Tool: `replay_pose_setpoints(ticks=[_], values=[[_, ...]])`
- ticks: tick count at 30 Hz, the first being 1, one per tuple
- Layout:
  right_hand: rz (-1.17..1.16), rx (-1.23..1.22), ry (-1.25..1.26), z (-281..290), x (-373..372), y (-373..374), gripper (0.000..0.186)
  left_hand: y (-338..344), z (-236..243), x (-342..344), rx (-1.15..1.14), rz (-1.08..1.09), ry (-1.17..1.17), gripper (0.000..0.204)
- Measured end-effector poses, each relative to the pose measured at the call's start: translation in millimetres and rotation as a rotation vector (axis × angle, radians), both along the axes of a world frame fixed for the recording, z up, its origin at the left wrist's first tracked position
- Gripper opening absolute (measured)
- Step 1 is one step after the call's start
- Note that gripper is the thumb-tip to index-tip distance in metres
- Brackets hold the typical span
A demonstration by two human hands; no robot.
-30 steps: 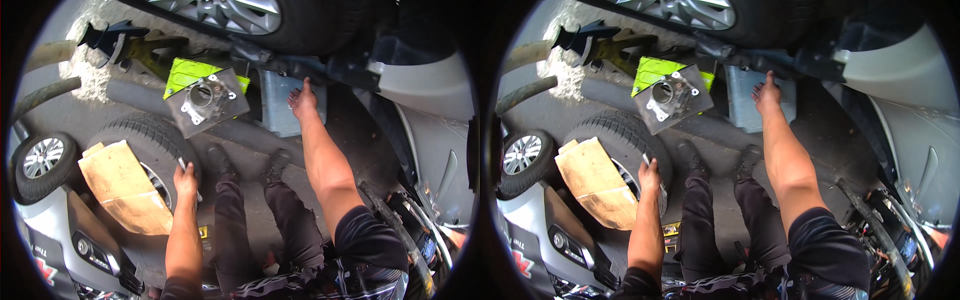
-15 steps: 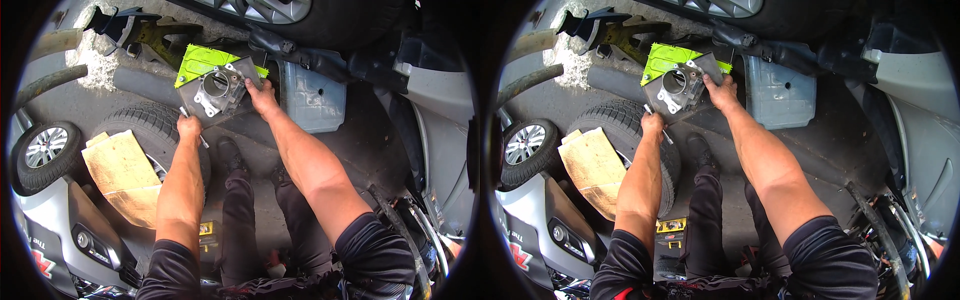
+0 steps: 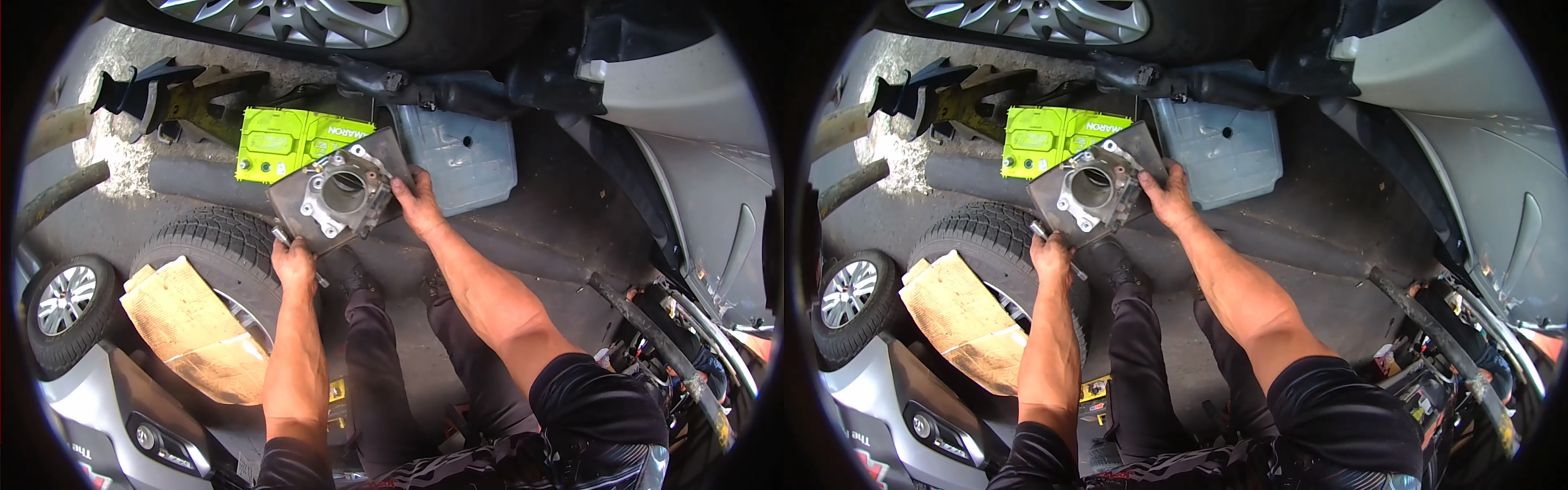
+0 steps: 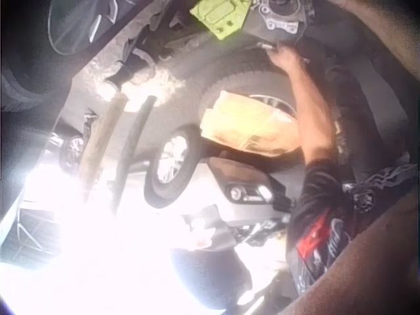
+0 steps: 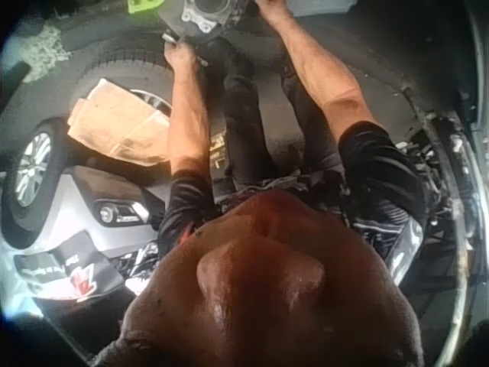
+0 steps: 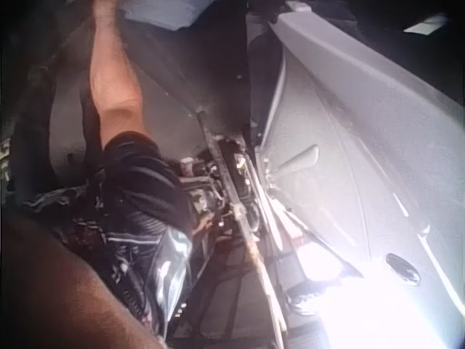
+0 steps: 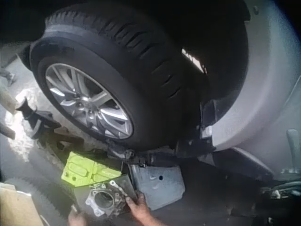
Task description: Repairing or maintaining components within a vehicle's engine bay.
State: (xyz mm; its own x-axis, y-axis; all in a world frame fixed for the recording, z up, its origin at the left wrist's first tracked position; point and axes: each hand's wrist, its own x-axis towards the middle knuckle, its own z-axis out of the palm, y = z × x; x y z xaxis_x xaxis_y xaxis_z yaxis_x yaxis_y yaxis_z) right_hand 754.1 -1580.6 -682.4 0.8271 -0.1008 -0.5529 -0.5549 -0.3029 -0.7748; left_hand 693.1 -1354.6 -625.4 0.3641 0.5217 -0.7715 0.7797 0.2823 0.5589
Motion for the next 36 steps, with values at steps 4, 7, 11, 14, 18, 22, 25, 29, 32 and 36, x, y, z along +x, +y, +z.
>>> replay_pose_setpoints(ticks=[4,7,11,14,18,22,25,29,32,36], values=[[-0.204,0.175,0.034,6.6,-12.8,-64.8,0.071,-45.4,-3.4,1.0,-0.036,-0.146,-0.053,0.021],[-0.370,0.302,0.012,10.7,-8.0,-111.5,0.065,-89.2,-24.8,15.0,0.027,-0.337,-0.169,0.020],[-0.509,0.221,0.045,23.4,-1.8,-169.2,0.072,-153.8,-49.4,46.9,0.106,-0.487,-0.204,0.033],[-0.563,0.149,0.123,19.9,7.3,-198.3,0.084,-191.9,-61.9,67.4,0.083,-0.486,-0.250,0.033],[-0.619,0.113,0.185,0.9,16.7,-223.6,0.094,-214.7,-88.8,72.5,0.501,-0.758,-0.332,0.026],[-0.524,0.199,0.178,-17.0,25.8,-238.1,0.095,-210.5,-120.6,73.7,0.657,-1.183,-0.314,0.021],[-0.548,0.079,0.360,-10.8,17.7,-243.1,0.089,-190.9,-102.5,55.8,0.641,-1.004,-0.457,0.041],[-0.450,-0.295,0.390,35.8,-25.3,-231.8,0.070,-147.0,-0.9,-4.1,0.281,-0.639,-0.214,0.035],[0.130,-0.486,0.232,93.0,-70.4,-192.4,0.041,-106.7,94.6,-77.9,0.117,-0.348,-0.238,0.020],[0.765,-0.336,0.233,206.4,-109.9,-88.9,0.040,-50.1,199.8,-168.9,-0.385,0.123,-0.155,0.017]])
